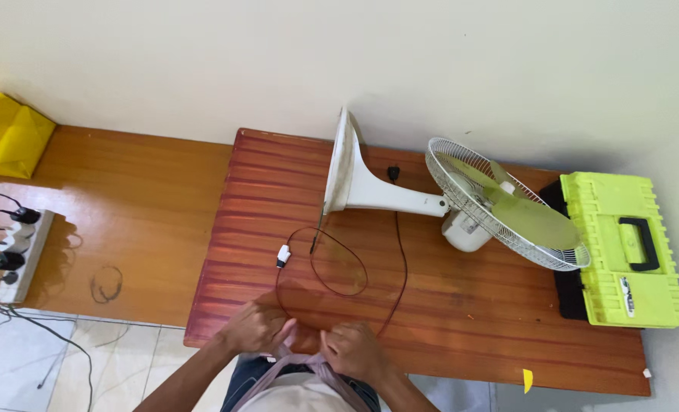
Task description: The person disassembles a white electric fan on a wooden table. They remove the front grille, fan blades, and motor housing, then open a yellow toolbox and use a screwdriver to remove screws from the fan base.
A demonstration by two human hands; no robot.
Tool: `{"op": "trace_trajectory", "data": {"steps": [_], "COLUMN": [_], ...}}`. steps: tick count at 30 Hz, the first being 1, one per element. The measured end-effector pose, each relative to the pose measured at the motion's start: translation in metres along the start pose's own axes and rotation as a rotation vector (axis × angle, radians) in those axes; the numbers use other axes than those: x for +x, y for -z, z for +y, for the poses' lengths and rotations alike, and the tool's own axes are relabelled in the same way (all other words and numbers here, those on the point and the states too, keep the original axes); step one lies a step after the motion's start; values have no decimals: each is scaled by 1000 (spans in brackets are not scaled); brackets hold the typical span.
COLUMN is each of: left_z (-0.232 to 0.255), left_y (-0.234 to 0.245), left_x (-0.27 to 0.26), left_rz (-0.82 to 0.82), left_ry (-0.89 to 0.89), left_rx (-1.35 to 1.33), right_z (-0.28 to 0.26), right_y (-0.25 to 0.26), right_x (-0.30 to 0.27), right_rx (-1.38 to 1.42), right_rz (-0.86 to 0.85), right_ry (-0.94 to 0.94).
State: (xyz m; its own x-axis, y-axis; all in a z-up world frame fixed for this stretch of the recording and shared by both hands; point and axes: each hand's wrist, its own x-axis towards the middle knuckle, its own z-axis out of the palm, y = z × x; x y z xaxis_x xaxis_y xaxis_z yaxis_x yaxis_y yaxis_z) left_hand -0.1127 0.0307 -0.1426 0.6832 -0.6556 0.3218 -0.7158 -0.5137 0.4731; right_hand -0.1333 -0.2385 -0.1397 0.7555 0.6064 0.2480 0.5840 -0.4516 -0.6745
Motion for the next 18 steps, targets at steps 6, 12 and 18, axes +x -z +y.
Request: {"op": "trace_trajectory", "data": {"steps": [6,12,18], "left_z": [6,30,22], "left_y": [-5,-23,6], "left_x": [-47,-91,-51], "left_rz": [113,-199,-487], "left_ry": [34,226,504], "left_rx": [121,78,-197], "right_z": [12,22,35], "right_y": [-6,-7,38], "right_x": [-53,-87,-37], "right_rx": [9,95,72], "right_rz": [31,-101,-320], "right_ry": [-35,-210,-373]}}
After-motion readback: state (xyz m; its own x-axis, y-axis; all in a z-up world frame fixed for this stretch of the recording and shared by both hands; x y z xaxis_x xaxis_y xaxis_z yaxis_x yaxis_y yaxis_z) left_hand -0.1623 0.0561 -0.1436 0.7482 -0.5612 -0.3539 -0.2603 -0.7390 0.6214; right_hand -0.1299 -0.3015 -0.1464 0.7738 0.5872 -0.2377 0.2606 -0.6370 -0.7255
